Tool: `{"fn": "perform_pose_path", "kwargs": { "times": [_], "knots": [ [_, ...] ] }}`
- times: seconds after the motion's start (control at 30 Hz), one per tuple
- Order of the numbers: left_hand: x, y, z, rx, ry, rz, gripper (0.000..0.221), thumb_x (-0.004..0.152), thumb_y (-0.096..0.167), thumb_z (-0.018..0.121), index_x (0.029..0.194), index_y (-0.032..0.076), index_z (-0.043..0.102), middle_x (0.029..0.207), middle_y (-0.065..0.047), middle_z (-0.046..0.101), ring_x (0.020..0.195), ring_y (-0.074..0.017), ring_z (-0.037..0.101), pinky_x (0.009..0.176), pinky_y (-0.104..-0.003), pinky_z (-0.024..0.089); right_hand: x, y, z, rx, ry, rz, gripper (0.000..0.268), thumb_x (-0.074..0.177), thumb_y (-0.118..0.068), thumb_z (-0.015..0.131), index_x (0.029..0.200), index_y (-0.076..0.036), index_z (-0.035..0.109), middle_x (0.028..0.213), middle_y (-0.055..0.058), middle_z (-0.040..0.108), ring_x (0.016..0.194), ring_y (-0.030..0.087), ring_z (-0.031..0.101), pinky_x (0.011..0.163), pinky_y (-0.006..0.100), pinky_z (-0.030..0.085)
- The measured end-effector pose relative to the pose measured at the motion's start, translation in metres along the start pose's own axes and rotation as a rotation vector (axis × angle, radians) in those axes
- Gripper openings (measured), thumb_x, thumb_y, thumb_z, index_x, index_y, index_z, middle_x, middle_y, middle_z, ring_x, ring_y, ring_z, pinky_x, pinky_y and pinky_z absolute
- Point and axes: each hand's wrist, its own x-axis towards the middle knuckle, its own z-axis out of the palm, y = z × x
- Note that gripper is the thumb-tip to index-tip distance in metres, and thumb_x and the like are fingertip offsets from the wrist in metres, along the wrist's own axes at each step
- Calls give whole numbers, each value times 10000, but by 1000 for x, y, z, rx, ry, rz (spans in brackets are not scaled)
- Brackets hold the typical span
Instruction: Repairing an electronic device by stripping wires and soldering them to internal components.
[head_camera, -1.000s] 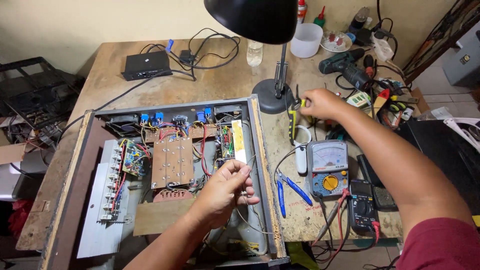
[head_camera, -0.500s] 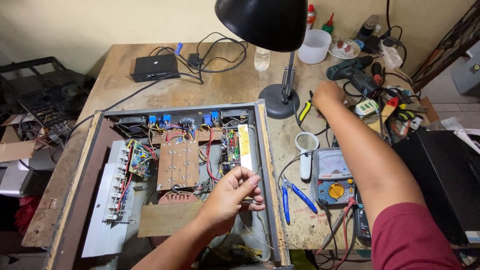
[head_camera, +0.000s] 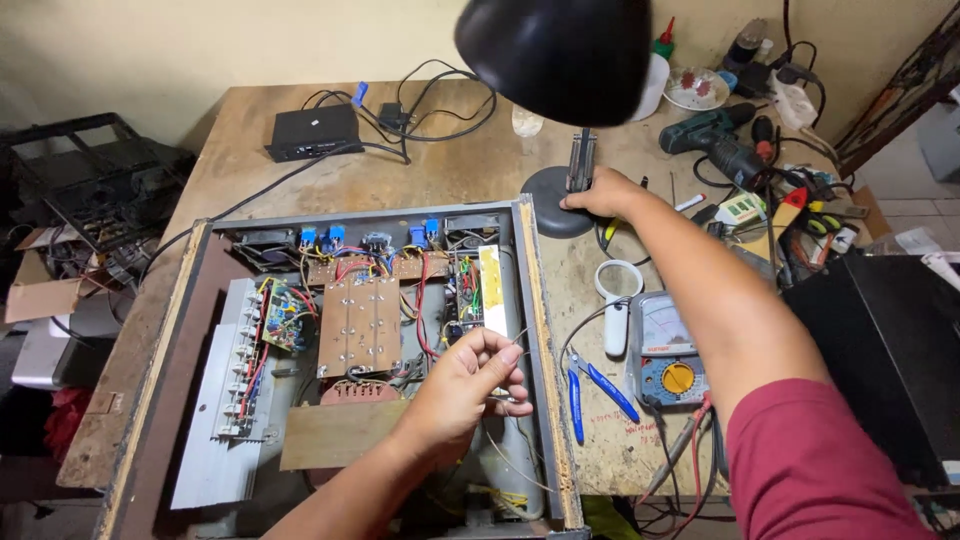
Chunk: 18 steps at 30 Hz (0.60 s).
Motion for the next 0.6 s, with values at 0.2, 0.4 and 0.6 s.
{"fn": "perform_pose_path", "kwargs": {
  "times": [0.2, 0.4, 0.6],
  "knots": [
    [14, -10, -7, -21, 2, 65, 172, 1019, 180, 638, 1074, 27, 584, 843, -130, 639, 711, -196, 697, 695, -391, 684, -28, 6, -5, -136, -66, -80, 496, 802, -419, 829, 1233, -205, 707, 1255, 68, 701, 1170, 255, 642, 972, 359, 504],
    [26, -31, -9, 8, -21, 59, 224, 1019, 203, 650, 1128, 19, 587, 839, -119, 677, 697, -192, 745, 685, -394, 695, -96, -9, -18, -222, -66, -145, 692, 822, -461, 822, 1371, -76, 651, 1385, 186, 653, 1310, 360, 594, 1077, 479, 498],
    [28, -36, -6, 74, -36, 47, 222, 1014, 185, 652, 1139, 14, 586, 843, -128, 695, 700, -201, 752, 677, -398, 698, -74, 29, -20, -284, -61, -178, 902, 812, -454, 855, 1519, -28, 491, 1467, 239, 573, 1321, 391, 579, 1082, 530, 483]
  ]
}}
